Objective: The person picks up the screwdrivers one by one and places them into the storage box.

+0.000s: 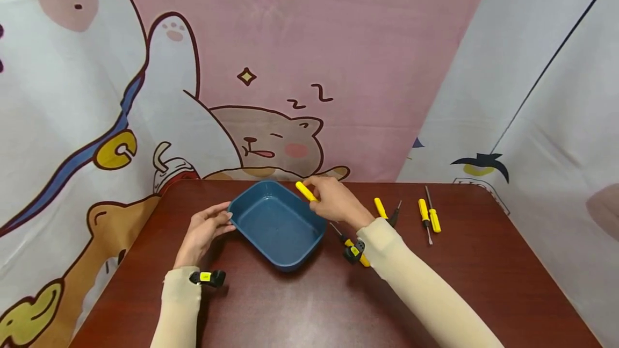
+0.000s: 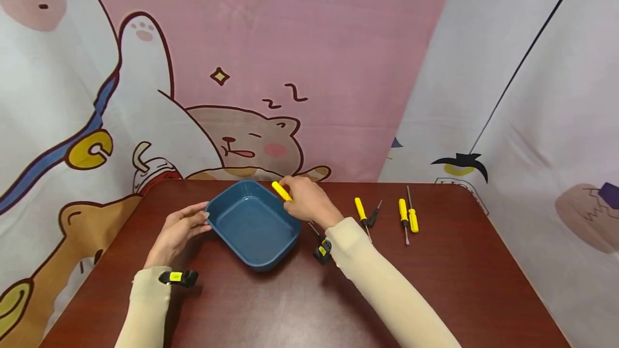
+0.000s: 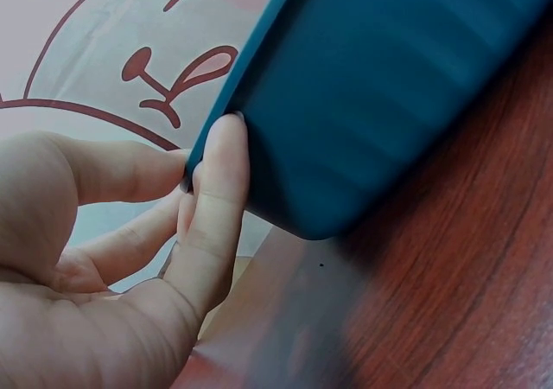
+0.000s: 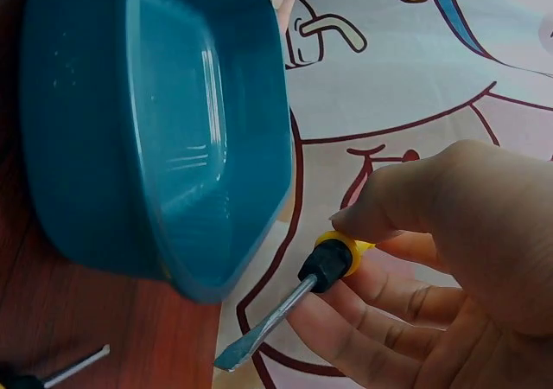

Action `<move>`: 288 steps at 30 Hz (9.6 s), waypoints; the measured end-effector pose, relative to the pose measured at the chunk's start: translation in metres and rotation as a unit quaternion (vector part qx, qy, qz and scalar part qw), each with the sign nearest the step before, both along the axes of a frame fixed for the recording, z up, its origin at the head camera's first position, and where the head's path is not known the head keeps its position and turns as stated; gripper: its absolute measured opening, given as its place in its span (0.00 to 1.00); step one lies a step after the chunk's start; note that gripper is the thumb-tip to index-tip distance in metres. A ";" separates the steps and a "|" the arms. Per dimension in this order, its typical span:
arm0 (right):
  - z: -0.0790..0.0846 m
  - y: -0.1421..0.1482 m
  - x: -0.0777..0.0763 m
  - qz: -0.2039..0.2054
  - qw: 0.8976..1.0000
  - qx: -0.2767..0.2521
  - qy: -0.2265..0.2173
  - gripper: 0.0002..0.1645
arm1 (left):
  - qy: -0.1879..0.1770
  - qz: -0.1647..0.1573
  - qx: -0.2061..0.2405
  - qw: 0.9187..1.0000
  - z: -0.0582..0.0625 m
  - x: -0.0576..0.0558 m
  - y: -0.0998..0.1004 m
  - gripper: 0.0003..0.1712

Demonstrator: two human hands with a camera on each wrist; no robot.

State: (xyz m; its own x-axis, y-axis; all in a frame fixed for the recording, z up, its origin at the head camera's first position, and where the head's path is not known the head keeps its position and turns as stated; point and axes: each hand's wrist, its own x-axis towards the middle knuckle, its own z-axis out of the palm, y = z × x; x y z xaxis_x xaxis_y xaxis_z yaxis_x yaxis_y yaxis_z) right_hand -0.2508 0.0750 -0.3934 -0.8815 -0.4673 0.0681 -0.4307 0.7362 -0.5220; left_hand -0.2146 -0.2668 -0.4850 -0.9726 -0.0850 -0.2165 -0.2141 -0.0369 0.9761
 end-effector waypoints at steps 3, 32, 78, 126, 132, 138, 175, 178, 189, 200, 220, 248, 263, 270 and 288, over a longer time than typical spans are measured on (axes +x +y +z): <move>-0.001 -0.007 -0.001 0.006 1.000 0.005 0.010 0.32 | 0.003 -0.002 0.000 1.000 0.001 0.000 0.000 0.27; -0.018 -0.071 -0.008 0.048 0.997 0.050 -0.023 0.33 | 0.013 0.002 -0.009 1.000 -0.002 -0.001 0.001 0.26; -0.050 -0.143 -0.021 0.100 0.977 0.175 -0.072 0.29 | 0.003 0.003 -0.024 1.000 0.001 0.000 -0.001 0.25; -0.052 -0.155 -0.027 0.104 0.967 0.137 -0.190 0.30 | 0.004 0.000 -0.005 1.000 0.000 -0.002 -0.001 0.26; -0.050 -0.153 -0.028 0.104 0.966 0.148 -0.185 0.33 | 0.003 -0.001 -0.004 1.000 -0.001 -0.002 -0.001 0.26; -0.044 -0.151 -0.027 0.114 0.965 0.155 -0.178 0.34 | 0.002 0.002 -0.004 1.000 0.000 -0.002 -0.001 0.26; -0.002 -0.100 0.005 0.169 0.980 0.105 0.003 0.42 | -0.001 0.000 -0.006 1.000 0.001 -0.001 -0.002 0.26; 0.001 -0.091 0.005 0.159 0.982 0.098 0.013 0.43 | -0.002 0.005 -0.003 1.000 0.001 -0.001 -0.001 0.26; 0.009 -0.052 0.001 0.117 0.986 0.088 0.084 0.45 | -0.001 0.007 -0.013 1.000 -0.001 -0.001 -0.002 0.27; 0.006 -0.007 0.001 0.065 0.985 0.075 0.139 0.49 | -0.002 0.009 -0.018 1.000 0.000 0.000 0.000 0.26; -0.006 0.065 -0.005 -0.025 0.984 0.090 0.151 0.56 | 0.014 0.004 -0.003 1.000 0.000 0.001 -0.001 0.26; -0.020 0.128 -0.004 -0.114 0.982 0.081 0.124 0.57 | 0.005 0.008 -0.005 1.000 -0.001 0.001 0.001 0.26; -0.024 0.156 -0.002 -0.135 0.982 0.084 0.106 0.58 | 0.003 0.008 -0.007 1.000 -0.001 0.001 0.001 0.26; -0.029 0.165 -0.002 -0.148 0.980 0.082 0.107 0.59 | 0.004 0.010 -0.009 1.000 -0.002 0.001 0.001 0.25; -0.043 0.196 -0.001 -0.167 0.981 0.076 0.070 0.58 | 0.003 0.006 -0.010 1.000 -0.001 0.002 0.001 0.25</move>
State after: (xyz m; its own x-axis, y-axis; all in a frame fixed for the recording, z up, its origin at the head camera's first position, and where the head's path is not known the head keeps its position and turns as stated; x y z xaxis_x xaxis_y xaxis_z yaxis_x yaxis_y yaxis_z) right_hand -0.2514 0.2709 -0.4360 -0.9741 -0.1689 0.1507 -0.2122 0.9131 -0.3483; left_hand -0.2128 -0.2660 -0.4861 -0.9727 -0.1014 -0.2086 -0.2076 -0.0204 0.9780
